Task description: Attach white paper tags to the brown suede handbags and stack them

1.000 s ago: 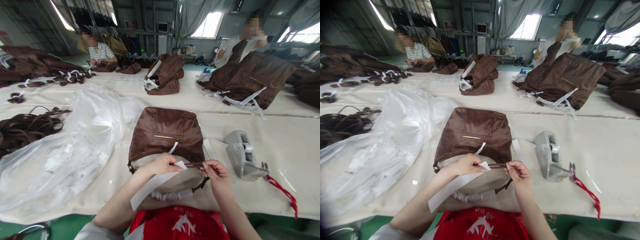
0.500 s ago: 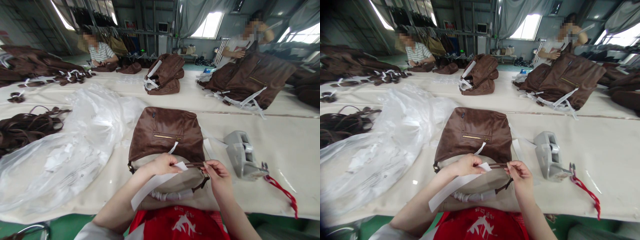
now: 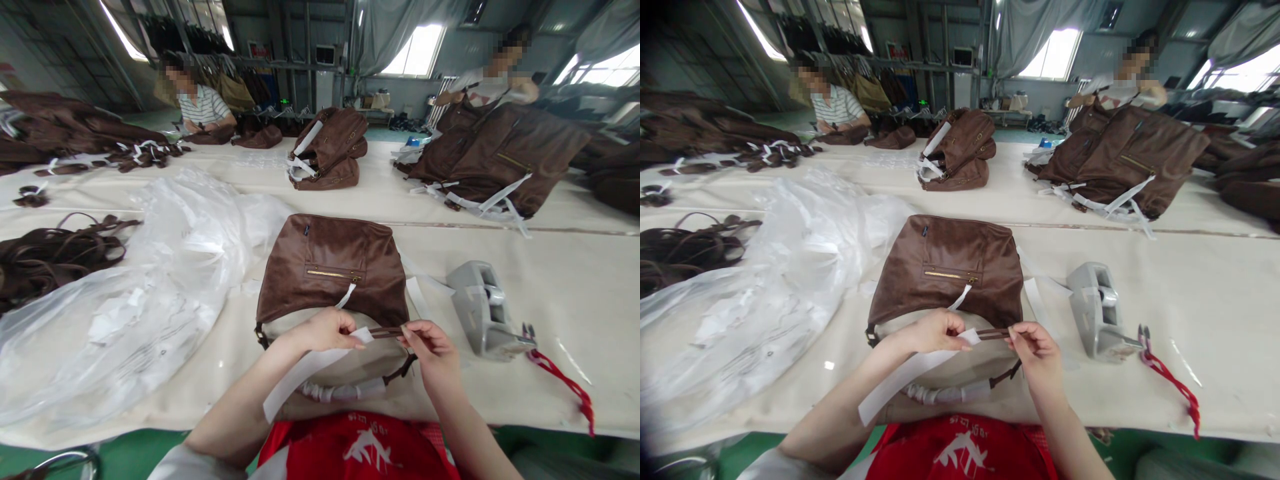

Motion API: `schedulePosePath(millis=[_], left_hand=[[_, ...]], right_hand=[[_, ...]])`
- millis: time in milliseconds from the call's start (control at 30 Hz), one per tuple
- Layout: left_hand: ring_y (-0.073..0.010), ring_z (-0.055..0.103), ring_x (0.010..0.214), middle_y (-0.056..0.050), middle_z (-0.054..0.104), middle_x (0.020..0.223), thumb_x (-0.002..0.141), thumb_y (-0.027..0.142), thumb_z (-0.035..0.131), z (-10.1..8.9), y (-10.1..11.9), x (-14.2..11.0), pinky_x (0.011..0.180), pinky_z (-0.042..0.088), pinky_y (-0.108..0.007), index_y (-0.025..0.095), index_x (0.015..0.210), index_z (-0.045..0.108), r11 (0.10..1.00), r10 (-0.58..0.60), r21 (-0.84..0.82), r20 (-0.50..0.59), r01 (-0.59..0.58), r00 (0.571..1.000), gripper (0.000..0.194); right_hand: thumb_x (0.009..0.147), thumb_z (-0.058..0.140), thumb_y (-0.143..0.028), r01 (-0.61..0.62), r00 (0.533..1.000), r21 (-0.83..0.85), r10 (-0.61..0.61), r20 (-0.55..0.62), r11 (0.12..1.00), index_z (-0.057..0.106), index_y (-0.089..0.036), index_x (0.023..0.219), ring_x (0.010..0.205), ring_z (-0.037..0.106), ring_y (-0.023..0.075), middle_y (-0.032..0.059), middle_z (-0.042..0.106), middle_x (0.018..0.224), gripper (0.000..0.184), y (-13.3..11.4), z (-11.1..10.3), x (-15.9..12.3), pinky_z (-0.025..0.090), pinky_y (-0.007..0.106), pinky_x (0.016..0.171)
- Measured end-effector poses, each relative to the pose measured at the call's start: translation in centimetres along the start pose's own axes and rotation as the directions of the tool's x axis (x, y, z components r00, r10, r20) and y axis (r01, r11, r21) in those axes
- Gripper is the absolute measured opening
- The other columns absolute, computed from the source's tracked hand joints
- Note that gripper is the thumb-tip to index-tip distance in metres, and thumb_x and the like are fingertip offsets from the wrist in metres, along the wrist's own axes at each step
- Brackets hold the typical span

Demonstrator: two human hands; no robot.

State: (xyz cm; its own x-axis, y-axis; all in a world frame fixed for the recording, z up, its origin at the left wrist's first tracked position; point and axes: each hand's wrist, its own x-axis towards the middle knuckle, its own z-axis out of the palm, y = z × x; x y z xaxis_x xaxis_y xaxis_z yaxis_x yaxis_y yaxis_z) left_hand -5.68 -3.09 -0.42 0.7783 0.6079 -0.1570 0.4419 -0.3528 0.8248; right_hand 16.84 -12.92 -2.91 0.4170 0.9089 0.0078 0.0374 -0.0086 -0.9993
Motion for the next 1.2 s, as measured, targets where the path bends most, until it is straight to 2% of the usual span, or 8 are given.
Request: schedulePosePath(millis=[133,333,500,733,867,1000,1067,1200], left_hand=[[-0.0072,0.026,0.052,0.006,0.031,0.053,0.074,0.044,0.064,0.2,0.4,0.0,0.048,0.018,-0.025,0.015,0.058,0.053,1.0,-0.009,-0.003,0.021,0.009,1.0,0.036],[-0.0074,0.026,0.052,0.006,0.029,0.052,0.073,0.05,0.063,1.0,0.3,0.5,0.05,0.017,-0.025,0.015,0.055,0.052,0.999,0.019,0.026,0.069,-0.021,0.997,0.041],[-0.0082,0.03,0.055,0.005,0.034,0.057,0.082,0.051,0.053,0.6,0.1,0.4,0.05,0.022,-0.023,0.015,0.063,0.054,0.996,0.03,-0.082,0.067,-0.024,0.997,0.04],[-0.0102,0.038,0.06,0.001,0.047,0.062,0.087,0.047,0.046,0.6,1.2,0.7,0.055,0.031,-0.023,0.013,0.068,0.057,0.931,0.055,-0.364,0.064,-0.028,0.996,0.04],[-0.0111,0.044,0.061,-0.001,0.055,0.066,0.089,0.046,0.043,0.5,3.0,0.9,0.056,0.033,-0.022,0.012,0.073,0.061,0.943,0.01,-0.332,0.123,0.032,0.992,0.042],[-0.0085,0.032,0.055,0.003,0.037,0.054,0.088,0.044,0.043,0.8,4.2,1.1,0.05,0.025,-0.022,0.013,0.057,0.052,0.999,-0.027,-0.042,0.05,0.029,0.998,0.045],[-0.0084,0.029,0.052,0.004,0.031,0.051,0.088,0.046,0.041,1.3,4.3,1.3,0.048,0.022,-0.023,0.014,0.054,0.05,0.995,-0.087,0.057,0.026,0.086,0.996,0.047],[-0.0094,0.036,0.051,0.002,0.042,0.052,0.088,0.05,0.039,2.3,4.0,2.3,0.049,0.025,-0.023,0.014,0.061,0.058,0.974,-0.207,0.097,0.015,0.204,0.978,0.049]], right_hand=[[0.073,0.073,-0.043,0.026,0.997,-0.068,-0.021,0.078,0.997,0.065,-0.021,0.082,0.067,0.064,0.0189,0.0034,0.067,0.073,0.025,-0.2,0.4,-0.2,0.052,0.029,0.063],[0.075,0.07,-0.043,0.029,0.941,-0.142,0.021,0.337,0.989,0.066,-0.022,0.079,0.064,0.062,0.0173,0.0012,0.066,0.07,0.022,-0.3,1.8,-0.6,0.048,0.027,0.059],[0.073,0.073,-0.04,-0.091,0.976,0.02,0.085,0.199,0.996,0.064,-0.022,0.082,0.065,0.064,0.0162,-0.0005,0.065,0.072,0.022,-0.4,1.2,-0.1,0.05,0.026,0.06],[0.066,0.079,-0.039,-0.168,0.974,0.148,0.141,0.177,0.975,0.065,-0.022,0.081,0.063,0.065,0.0161,-0.0013,0.065,0.071,0.027,-0.6,1.1,0.3,0.051,0.026,0.059],[0.073,0.069,-0.043,-0.044,0.962,-0.074,0.062,0.264,0.996,0.065,-0.021,0.084,0.059,0.063,0.0163,0.0004,0.066,0.07,0.026,-1.1,1.4,0.2,0.051,0.028,0.056],[0.085,0.053,-0.04,0.196,0.946,-0.438,-0.052,0.321,0.877,0.059,-0.023,0.116,0.062,0.064,0.0179,0.002,0.068,0.077,0.036,-1.4,0.4,0.0,0.051,0.03,0.059],[0.089,0.046,-0.038,0.258,0.951,-0.53,-0.116,0.287,0.808,0.05,-0.023,0.129,0.072,0.067,0.0203,0.005,0.07,0.088,0.043,-1.3,-0.2,-0.1,0.054,0.034,0.068],[0.093,0.033,-0.029,0.381,0.916,-0.543,-0.226,0.331,0.749,0.049,-0.021,0.129,0.111,0.059,0.0223,0.0089,0.062,0.124,0.041,-1.0,-0.4,-0.6,0.046,0.041,0.097]])
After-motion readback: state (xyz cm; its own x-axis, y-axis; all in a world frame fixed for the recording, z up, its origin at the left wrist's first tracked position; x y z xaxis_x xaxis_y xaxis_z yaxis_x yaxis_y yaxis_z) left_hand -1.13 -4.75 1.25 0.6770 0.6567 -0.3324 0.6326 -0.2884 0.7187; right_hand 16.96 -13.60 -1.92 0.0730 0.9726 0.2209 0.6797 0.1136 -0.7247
